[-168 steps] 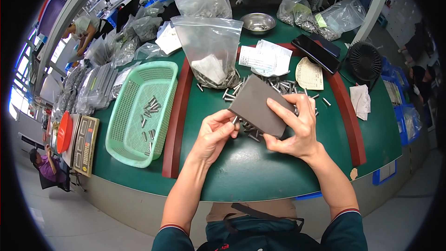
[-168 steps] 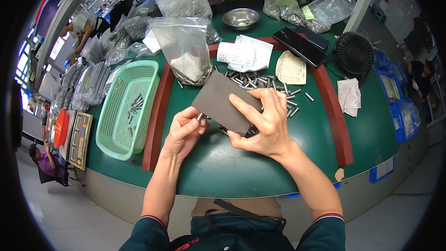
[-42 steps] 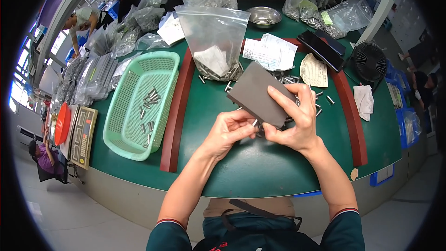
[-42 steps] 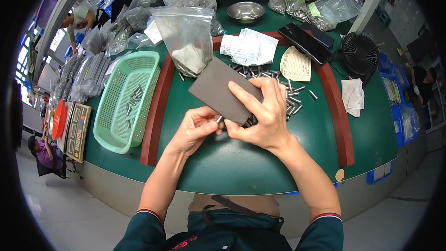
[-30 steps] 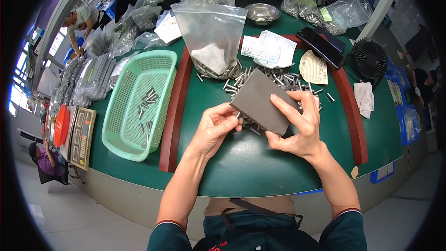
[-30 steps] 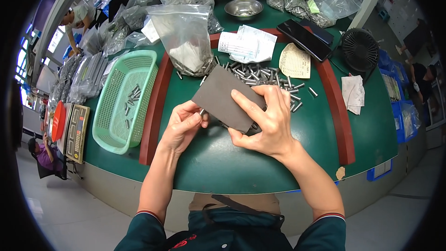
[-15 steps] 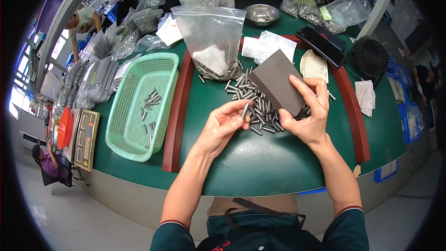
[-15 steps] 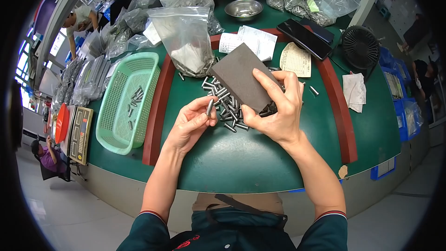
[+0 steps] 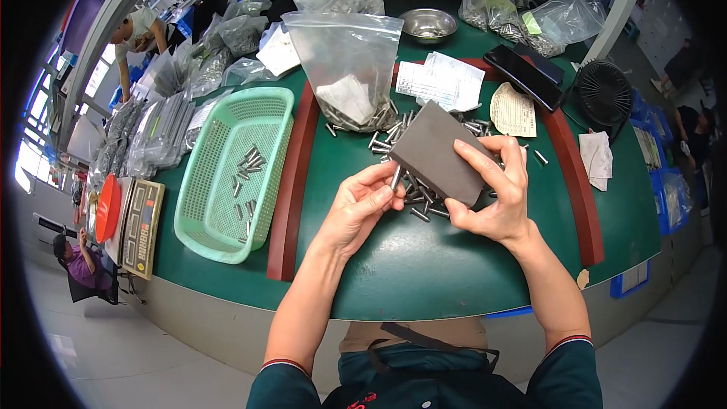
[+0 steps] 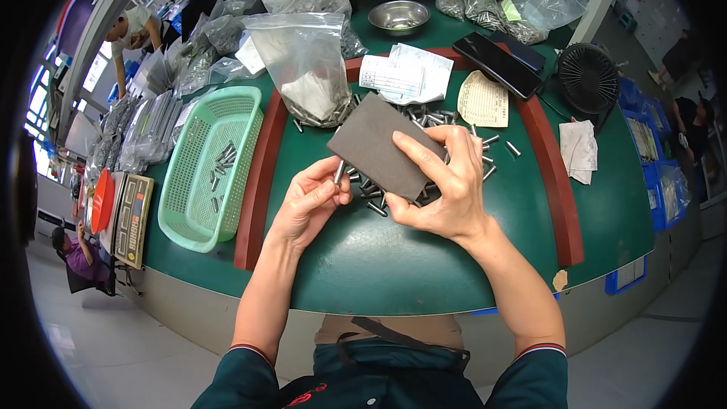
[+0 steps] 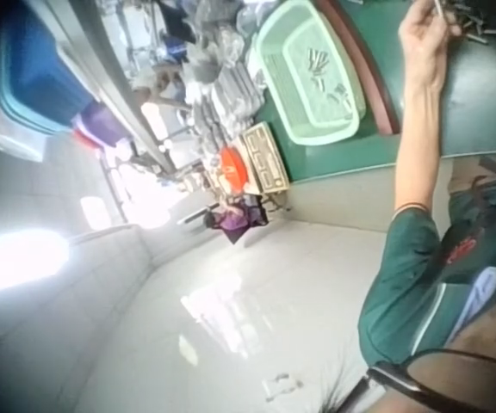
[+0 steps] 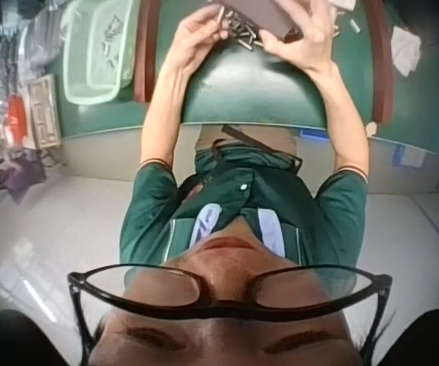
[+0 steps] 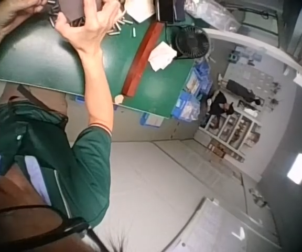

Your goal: Inspecting and deburring small metallic pins using a sanding block at a factory workbench.

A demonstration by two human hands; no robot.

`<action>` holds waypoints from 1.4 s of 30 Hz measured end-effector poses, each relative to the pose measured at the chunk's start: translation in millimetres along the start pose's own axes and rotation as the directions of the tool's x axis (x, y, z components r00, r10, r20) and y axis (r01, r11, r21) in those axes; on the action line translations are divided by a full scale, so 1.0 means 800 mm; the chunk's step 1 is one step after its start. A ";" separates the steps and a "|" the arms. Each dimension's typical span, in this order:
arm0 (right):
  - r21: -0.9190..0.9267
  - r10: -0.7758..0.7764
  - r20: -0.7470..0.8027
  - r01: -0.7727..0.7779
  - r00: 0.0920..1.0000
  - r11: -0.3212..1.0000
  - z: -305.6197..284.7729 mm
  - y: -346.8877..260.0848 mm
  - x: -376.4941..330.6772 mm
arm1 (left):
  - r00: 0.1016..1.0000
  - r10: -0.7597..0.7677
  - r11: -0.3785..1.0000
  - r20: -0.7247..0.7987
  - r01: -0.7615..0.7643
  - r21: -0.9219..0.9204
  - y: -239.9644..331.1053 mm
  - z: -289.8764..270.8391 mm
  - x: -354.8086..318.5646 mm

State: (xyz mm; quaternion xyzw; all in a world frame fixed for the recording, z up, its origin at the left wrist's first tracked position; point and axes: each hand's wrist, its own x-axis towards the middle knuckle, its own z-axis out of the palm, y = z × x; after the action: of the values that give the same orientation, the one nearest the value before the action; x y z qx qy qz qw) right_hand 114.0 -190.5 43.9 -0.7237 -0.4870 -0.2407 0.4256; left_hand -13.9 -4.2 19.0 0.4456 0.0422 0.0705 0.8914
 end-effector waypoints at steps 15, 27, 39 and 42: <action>-0.055 -0.067 -0.113 0.061 0.991 0.997 0.011 -0.012 0.017 | 0.999 -0.026 0.980 0.046 0.016 0.199 -0.008 0.020 0.000; -0.037 0.019 -0.079 -0.022 0.997 0.999 0.002 0.006 0.001 | 1.000 0.004 0.999 0.019 -0.005 0.054 0.004 0.006 -0.001; -0.011 0.000 -0.036 0.000 0.999 1.000 0.005 0.009 -0.002 | 1.000 0.014 1.000 0.021 -0.014 0.010 0.004 0.001 0.001; -0.013 -0.009 -0.028 0.008 1.000 1.000 0.005 0.009 -0.002 | 0.999 0.005 1.000 0.034 -0.005 0.011 0.004 -0.001 0.001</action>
State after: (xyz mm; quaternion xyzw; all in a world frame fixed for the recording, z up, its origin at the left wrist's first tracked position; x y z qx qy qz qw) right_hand 119.3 -188.8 37.6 -0.7208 -0.4824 -0.2558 0.4269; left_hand -13.5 -1.6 21.0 0.4519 0.0263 0.0649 0.8893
